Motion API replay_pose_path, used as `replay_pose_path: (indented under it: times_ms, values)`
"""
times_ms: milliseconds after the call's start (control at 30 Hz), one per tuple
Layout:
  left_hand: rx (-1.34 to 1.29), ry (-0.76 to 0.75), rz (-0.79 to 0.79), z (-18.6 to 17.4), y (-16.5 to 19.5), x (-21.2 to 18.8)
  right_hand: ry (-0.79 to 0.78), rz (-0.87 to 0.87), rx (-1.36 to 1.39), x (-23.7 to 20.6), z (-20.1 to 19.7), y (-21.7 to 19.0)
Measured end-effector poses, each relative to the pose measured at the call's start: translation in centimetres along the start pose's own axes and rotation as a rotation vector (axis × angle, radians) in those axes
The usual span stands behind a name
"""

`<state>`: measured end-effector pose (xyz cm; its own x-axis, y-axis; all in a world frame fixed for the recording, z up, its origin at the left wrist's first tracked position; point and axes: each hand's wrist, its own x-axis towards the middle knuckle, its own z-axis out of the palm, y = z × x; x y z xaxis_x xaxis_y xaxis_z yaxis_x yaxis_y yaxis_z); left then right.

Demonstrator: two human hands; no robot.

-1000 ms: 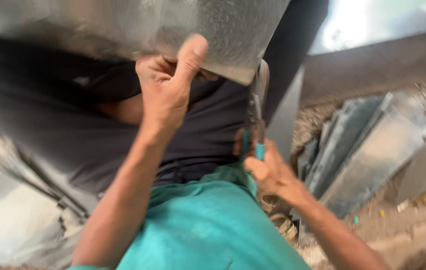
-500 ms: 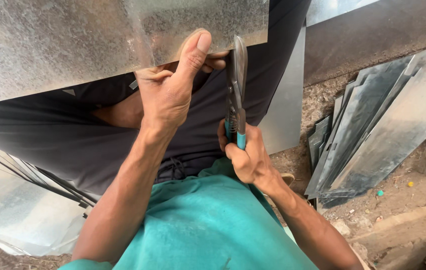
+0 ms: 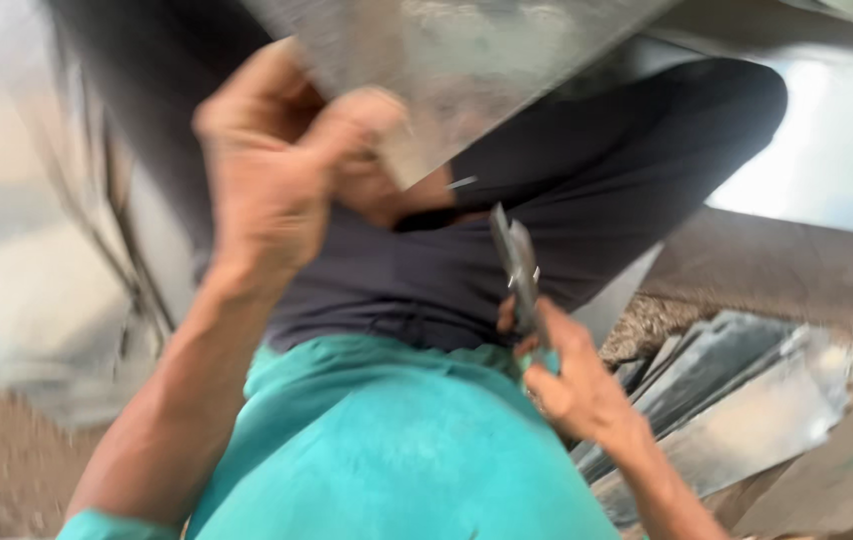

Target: The person sits cross-legged on the ground and uses tin snips to cut small rectangular pieces from a large metal sheet. The person repeatedly positions the snips, cuts, and removes the small cut pieces, which accumulate on the ground.

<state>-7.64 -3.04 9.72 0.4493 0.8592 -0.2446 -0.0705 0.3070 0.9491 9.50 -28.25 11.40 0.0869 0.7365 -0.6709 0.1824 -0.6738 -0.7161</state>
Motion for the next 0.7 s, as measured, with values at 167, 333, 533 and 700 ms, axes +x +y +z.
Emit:
replay_pose_path:
  times_ms: [167, 333, 533, 700]
  values:
    - [-0.171, -0.212, -0.079, -2.1, -2.0, -2.3, -0.207, -0.057, 0.068, 3.9, -0.8, -2.9]
    - [-0.2, -0.198, -0.012, -2.4, -2.5, -1.9, -0.229, -0.016, -0.069, 5.3, -0.8, -5.9]
    - [-0.247, -0.237, 0.008, -2.8, -4.3, -2.0, -0.239, 0.062, -0.112, 5.1, -0.7, -8.2]
    - [-0.297, -0.239, -0.035, -2.8, -5.1, -2.1, -0.165, 0.125, -0.213, 5.1, -0.8, -8.8]
